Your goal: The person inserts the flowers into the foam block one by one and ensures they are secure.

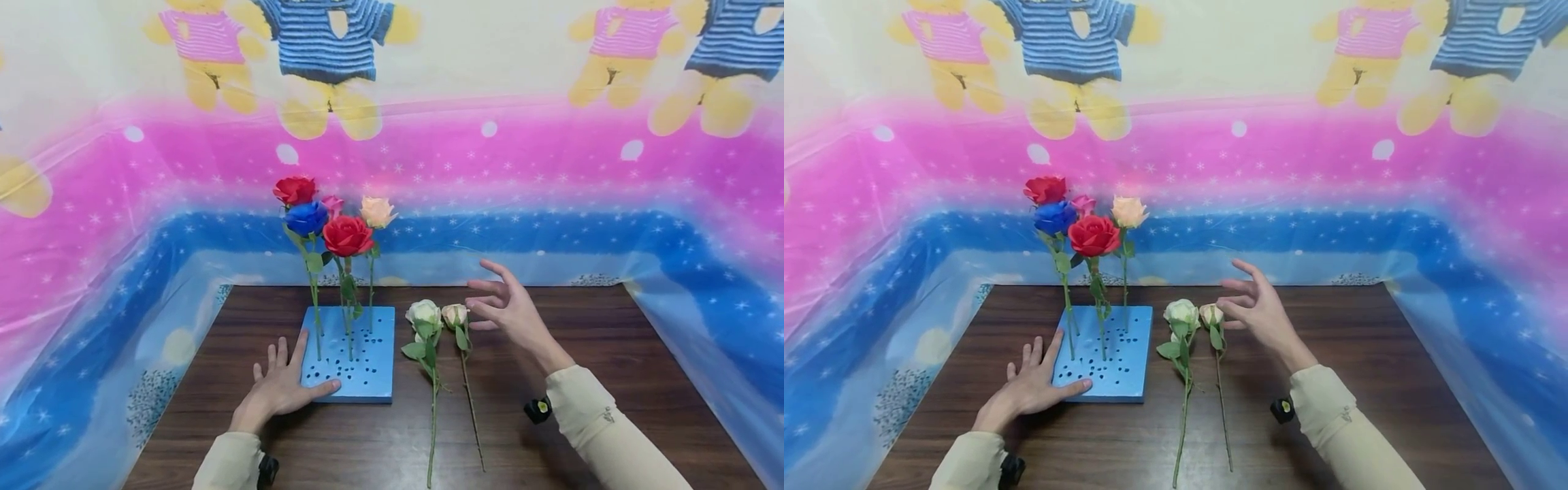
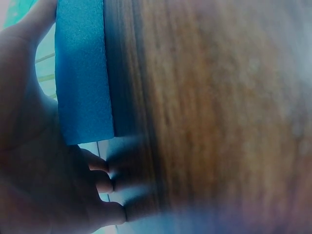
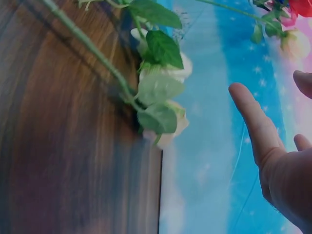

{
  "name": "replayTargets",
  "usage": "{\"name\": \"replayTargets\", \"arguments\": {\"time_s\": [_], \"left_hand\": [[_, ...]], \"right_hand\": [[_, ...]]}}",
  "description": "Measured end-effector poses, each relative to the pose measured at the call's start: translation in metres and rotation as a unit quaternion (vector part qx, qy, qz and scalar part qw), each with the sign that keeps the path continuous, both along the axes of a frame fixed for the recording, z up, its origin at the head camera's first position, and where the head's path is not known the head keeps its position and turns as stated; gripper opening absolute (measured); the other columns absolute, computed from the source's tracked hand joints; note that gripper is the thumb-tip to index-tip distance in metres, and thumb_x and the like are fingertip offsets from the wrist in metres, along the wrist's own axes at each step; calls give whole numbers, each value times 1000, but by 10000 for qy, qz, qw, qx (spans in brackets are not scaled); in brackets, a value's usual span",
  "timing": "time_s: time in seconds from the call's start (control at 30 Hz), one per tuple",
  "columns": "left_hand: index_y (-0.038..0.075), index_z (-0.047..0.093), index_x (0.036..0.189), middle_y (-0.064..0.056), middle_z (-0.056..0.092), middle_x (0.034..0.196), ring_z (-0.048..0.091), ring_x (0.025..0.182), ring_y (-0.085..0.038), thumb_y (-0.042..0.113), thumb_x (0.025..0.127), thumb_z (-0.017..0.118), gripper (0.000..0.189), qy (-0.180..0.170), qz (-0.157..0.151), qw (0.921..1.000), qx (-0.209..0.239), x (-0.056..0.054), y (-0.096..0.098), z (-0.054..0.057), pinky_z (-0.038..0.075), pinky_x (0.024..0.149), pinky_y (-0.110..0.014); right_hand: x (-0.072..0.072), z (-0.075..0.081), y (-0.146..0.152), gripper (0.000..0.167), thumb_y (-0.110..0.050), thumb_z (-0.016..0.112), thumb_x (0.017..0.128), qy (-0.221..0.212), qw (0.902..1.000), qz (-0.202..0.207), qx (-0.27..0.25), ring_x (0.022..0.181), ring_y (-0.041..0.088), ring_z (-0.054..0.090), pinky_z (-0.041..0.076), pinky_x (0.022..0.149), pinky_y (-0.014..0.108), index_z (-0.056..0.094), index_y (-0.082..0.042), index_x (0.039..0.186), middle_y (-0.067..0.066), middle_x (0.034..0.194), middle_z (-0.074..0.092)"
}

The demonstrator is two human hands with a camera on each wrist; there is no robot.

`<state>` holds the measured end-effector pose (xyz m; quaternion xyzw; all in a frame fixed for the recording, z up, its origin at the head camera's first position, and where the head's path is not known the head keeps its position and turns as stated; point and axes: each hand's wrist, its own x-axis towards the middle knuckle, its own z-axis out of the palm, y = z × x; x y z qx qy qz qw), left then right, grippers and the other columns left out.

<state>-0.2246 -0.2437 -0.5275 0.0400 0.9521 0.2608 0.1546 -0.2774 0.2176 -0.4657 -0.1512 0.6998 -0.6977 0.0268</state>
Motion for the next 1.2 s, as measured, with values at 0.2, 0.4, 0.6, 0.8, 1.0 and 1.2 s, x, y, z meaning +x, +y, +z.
{"name": "replayTargets", "arguments": {"time_s": [0.2, 0.4, 0.6, 0.8, 1.0, 1.2], "left_hand": [[16, -8, 180, -39, -15, 178, -18, 164, -62, 83, 91, 72, 137, 7, 19, 10000, 29, 1, -1, -1, -9, 120, -89], [15, -5, 180, -39, -14, 179, -16, 164, -62, 83, 91, 73, 137, -6, 47, 10000, 61, 5, 2, -7, -8, 120, -90], [15, -4, 181, -39, -14, 179, -16, 164, -62, 81, 91, 74, 136, 61, 31, 9999, 128, 4, 3, -7, -8, 120, -89], [15, -4, 181, -39, -13, 179, -16, 164, -62, 81, 91, 74, 136, 71, 22, 9999, 110, 3, 2, -6, -8, 120, -90], [14, -4, 181, -39, -14, 178, -17, 164, -63, 81, 91, 74, 135, 95, 15, 9998, 148, 2, 1, -3, -9, 120, -90], [14, -4, 181, -40, -14, 178, -17, 164, -63, 82, 91, 72, 136, 93, 15, 9999, 59, 1, -1, -2, -8, 119, -91]], "right_hand": [[6, -14, 11, 88, 4, 74, 105, -193, 9998, -5, -24, 125, 33, 74, 63, 90, 68, 27, -17, 176, 31, 162, 50], [18, -41, 20, 89, -3, 78, 104, -510, 9986, -26, 126, 128, 52, 69, 65, 86, 66, 26, -15, 176, 38, 162, 46], [25, -56, 23, 87, -9, 80, 105, -926, 9954, -71, 245, 133, 59, 64, 66, 85, 65, 29, -17, 174, 40, 161, 46], [33, -64, 21, 85, -10, 78, 106, -1293, 9908, -122, 388, 130, 51, 69, 67, 84, 63, 28, -14, 174, 40, 158, 48], [39, -65, 14, 79, -9, 76, 107, -1645, 9856, -173, 353, 121, 45, 74, 67, 81, 63, 30, -7, 172, 38, 150, 56], [42, -71, 8, 78, -5, 74, 107, -1986, 9792, -156, 393, 115, 41, 76, 68, 79, 61, 29, -1, 170, 37, 146, 59]]}}
